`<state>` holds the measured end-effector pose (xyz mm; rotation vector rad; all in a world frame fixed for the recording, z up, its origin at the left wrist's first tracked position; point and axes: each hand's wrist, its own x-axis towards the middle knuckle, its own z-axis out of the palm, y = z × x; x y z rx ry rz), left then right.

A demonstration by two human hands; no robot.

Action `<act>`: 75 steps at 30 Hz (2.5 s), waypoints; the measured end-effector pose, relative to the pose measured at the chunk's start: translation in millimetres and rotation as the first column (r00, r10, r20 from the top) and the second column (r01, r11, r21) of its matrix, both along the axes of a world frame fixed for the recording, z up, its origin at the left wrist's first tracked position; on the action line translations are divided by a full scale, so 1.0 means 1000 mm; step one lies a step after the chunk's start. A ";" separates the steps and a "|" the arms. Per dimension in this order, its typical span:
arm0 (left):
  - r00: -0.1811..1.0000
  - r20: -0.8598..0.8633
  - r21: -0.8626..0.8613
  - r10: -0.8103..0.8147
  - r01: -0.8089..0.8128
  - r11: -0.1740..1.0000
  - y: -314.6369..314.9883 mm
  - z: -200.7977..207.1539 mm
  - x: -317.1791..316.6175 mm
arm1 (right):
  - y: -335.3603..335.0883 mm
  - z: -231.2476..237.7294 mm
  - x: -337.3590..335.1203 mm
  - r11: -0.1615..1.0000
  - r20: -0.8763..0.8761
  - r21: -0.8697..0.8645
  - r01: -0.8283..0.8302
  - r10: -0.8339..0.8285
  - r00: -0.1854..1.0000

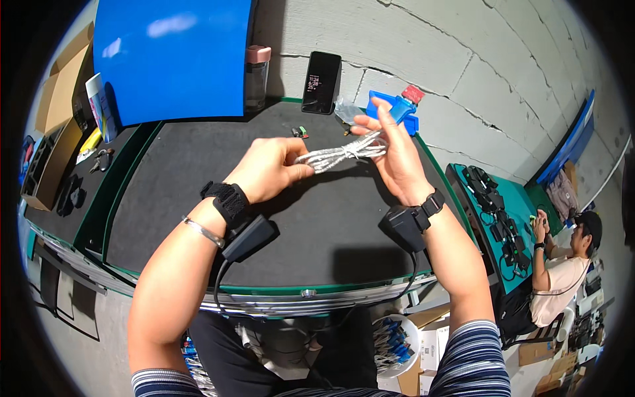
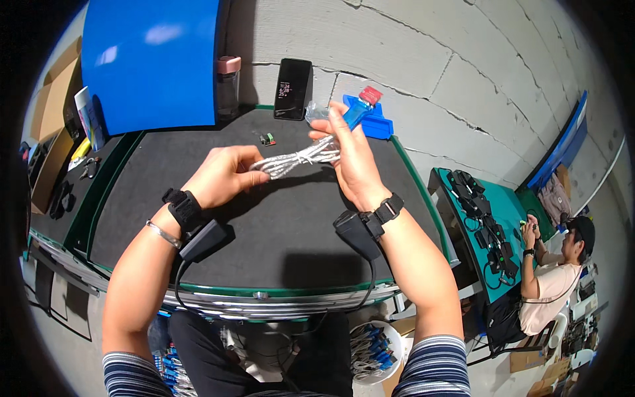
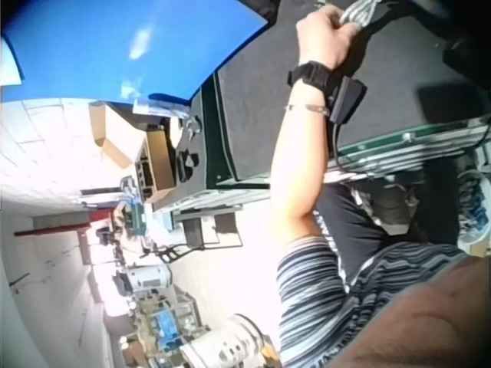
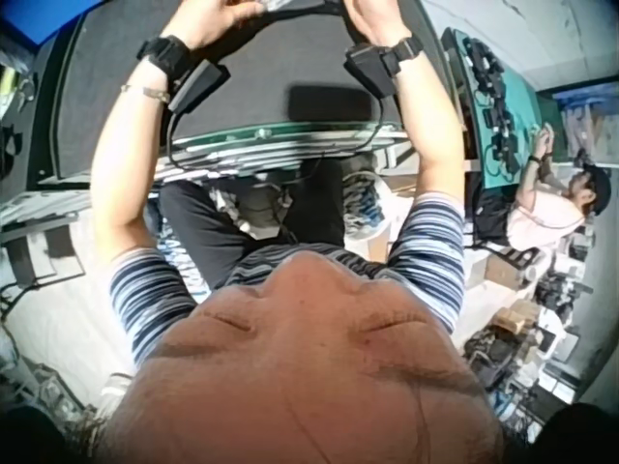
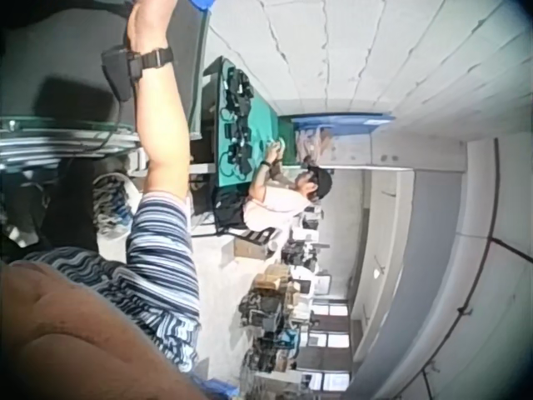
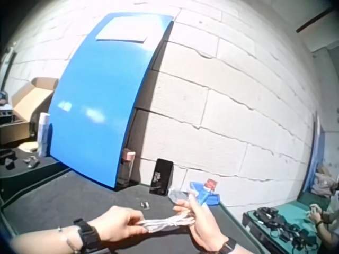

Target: Assembling and inspecting blue electronic cable connectors at a workbench.

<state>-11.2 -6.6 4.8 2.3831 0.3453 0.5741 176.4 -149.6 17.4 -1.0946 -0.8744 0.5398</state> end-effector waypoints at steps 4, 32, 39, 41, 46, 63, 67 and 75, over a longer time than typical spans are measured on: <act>0.982 0.142 0.143 0.125 -0.146 0.979 0.006 -0.003 -0.002 | -0.001 -0.008 0.001 0.957 -0.013 -0.289 -0.018 0.015 1.000; 0.986 0.120 -0.361 -0.118 0.154 0.920 0.005 -0.005 0.001 | 0.005 -0.015 0.003 0.976 -0.202 -0.070 -0.206 0.189 0.961; 0.990 0.141 -0.075 -0.015 0.026 0.997 0.002 -0.003 -0.002 | 0.000 -0.014 0.003 0.916 -0.217 -0.162 -0.366 0.329 0.919; 0.990 0.144 -0.043 -0.001 0.007 0.999 0.001 -0.001 -0.002 | -0.001 -0.013 0.002 0.921 -0.163 -0.182 -0.345 0.318 0.934; 0.989 0.136 -0.118 0.057 -0.041 0.992 -0.001 0.001 -0.002 | 0.000 -0.013 -0.001 0.926 -0.145 -0.181 -0.331 0.307 0.940; 0.996 0.088 -0.133 -0.007 0.019 0.991 -0.006 0.004 -0.004 | 0.002 -0.022 -0.012 0.885 -0.143 -0.200 -0.420 0.398 0.906; 0.985 0.168 -0.058 -0.048 0.059 0.997 -0.004 0.002 -0.003 | 0.002 -0.023 -0.016 0.910 -0.122 -0.225 -0.348 0.328 0.937; 0.943 0.115 -0.604 -0.311 0.315 0.732 -0.010 -0.002 -0.001 | 0.005 -0.024 -0.014 0.914 -0.022 -0.297 -0.275 0.281 0.959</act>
